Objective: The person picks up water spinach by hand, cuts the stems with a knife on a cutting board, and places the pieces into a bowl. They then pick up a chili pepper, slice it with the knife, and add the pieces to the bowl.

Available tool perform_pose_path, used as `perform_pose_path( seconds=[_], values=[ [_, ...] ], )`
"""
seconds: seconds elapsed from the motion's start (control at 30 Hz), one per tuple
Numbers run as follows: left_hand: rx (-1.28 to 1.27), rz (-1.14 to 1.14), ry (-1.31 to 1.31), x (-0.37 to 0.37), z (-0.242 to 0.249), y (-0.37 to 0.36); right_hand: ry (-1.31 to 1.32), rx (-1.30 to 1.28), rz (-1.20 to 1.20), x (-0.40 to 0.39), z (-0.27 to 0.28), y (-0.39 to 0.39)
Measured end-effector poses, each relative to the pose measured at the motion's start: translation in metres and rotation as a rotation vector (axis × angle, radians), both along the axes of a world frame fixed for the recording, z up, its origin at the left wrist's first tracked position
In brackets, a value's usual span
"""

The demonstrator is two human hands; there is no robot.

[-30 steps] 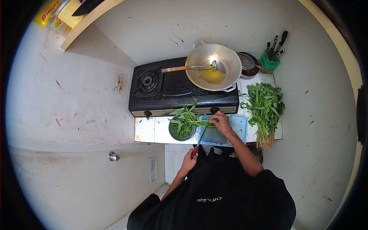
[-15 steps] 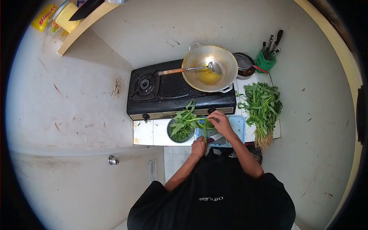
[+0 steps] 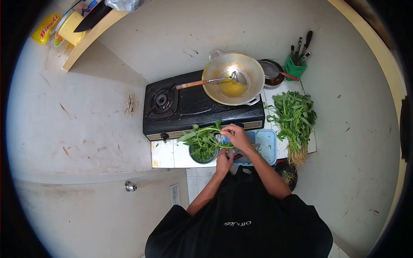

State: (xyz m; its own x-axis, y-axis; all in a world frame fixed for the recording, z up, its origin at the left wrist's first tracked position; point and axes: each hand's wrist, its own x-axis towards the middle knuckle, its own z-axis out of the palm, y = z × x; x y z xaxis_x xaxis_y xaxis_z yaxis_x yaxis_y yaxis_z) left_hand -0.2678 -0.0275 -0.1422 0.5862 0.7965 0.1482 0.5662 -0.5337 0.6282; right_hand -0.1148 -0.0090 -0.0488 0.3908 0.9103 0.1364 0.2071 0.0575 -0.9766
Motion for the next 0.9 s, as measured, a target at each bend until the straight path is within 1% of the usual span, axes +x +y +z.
perform_pose_path(
  seconds=[0.07,0.1,0.13,0.2,0.23,0.27,0.3,0.37,0.4,0.47,0.5,0.53,0.57,0.6,0.63,0.67,0.7,0.73,0.77,0.8,0.87,0.9],
  values=[
    [-0.528,0.332,-0.217,0.006,0.009,0.012,0.012,-0.038,0.041,0.001,0.004,-0.007],
    [-0.518,0.355,-0.374,0.006,-0.001,0.02,0.023,-0.052,0.083,0.002,0.007,-0.01],
    [-0.521,0.36,-0.377,0.008,0.006,0.026,0.031,-0.066,0.123,0.004,0.007,-0.012],
    [-0.791,0.538,-0.448,0.013,0.022,0.041,0.04,-0.084,0.154,0.007,0.009,-0.014],
    [-0.826,0.595,-0.42,0.017,0.011,0.051,0.06,-0.06,0.137,0.008,0.013,-0.014],
    [-0.823,0.599,-0.424,0.015,0.001,0.055,0.082,-0.035,0.12,0.008,0.017,-0.014],
    [-0.861,0.563,-0.418,0.014,0.006,0.058,0.081,-0.032,0.121,0.009,0.027,-0.015],
    [-0.93,0.48,-0.407,0.007,0.012,0.061,0.112,-0.113,0.107,0.015,0.047,-0.021],
    [-0.932,0.474,-0.404,0.002,0.009,0.057,0.112,-0.114,0.1,0.016,0.045,-0.024],
    [-0.853,0.345,-0.644,-0.007,-0.002,0.049,0.189,-0.019,0.018,0.02,0.039,-0.032],
    [-0.913,0.439,-0.52,-0.004,0.006,0.048,0.188,-0.019,0.009,0.022,0.036,-0.039],
    [-0.916,0.431,-0.517,-0.005,0.002,0.047,0.23,-0.028,-0.022,0.025,0.034,-0.048],
    [-0.843,0.391,-0.503,-0.01,-0.003,0.044,0.274,-0.04,-0.052,0.026,0.032,-0.059],
    [-0.768,0.352,-0.489,-0.015,-0.017,0.042,0.276,-0.041,-0.058,0.027,0.027,-0.07],
    [-0.599,0.32,-0.503,-0.015,-0.032,0.045,0.326,-0.054,-0.086,0.028,0.022,-0.083],
    [-0.604,0.313,-0.5,-0.016,-0.046,0.043,0.376,-0.068,-0.116,0.028,0.016,-0.095],
    [-0.428,0.295,-0.562,-0.012,-0.029,0.036,0.376,-0.072,-0.128,0.028,0.012,-0.107],
    [-0.256,0.274,-0.621,-0.005,-0.002,0.025,0.439,-0.106,-0.164,0.028,0.009,-0.12],
    [-0.051,0.343,-0.511,0.012,0.054,0.014,0.502,-0.142,-0.204,0.028,0.004,-0.133],
    [-0.069,0.332,-0.508,0.017,0.055,0.011,0.502,-0.152,-0.222,0.028,0.0,-0.143],
    [-0.482,0.213,-0.398,0.023,0.057,0.007,0.455,-0.056,-0.3,0.025,-0.014,-0.16],
    [-0.612,0.083,-0.397,0.029,0.073,0.003,0.46,-0.027,-0.364,0.024,-0.043,-0.172]
  ],
)
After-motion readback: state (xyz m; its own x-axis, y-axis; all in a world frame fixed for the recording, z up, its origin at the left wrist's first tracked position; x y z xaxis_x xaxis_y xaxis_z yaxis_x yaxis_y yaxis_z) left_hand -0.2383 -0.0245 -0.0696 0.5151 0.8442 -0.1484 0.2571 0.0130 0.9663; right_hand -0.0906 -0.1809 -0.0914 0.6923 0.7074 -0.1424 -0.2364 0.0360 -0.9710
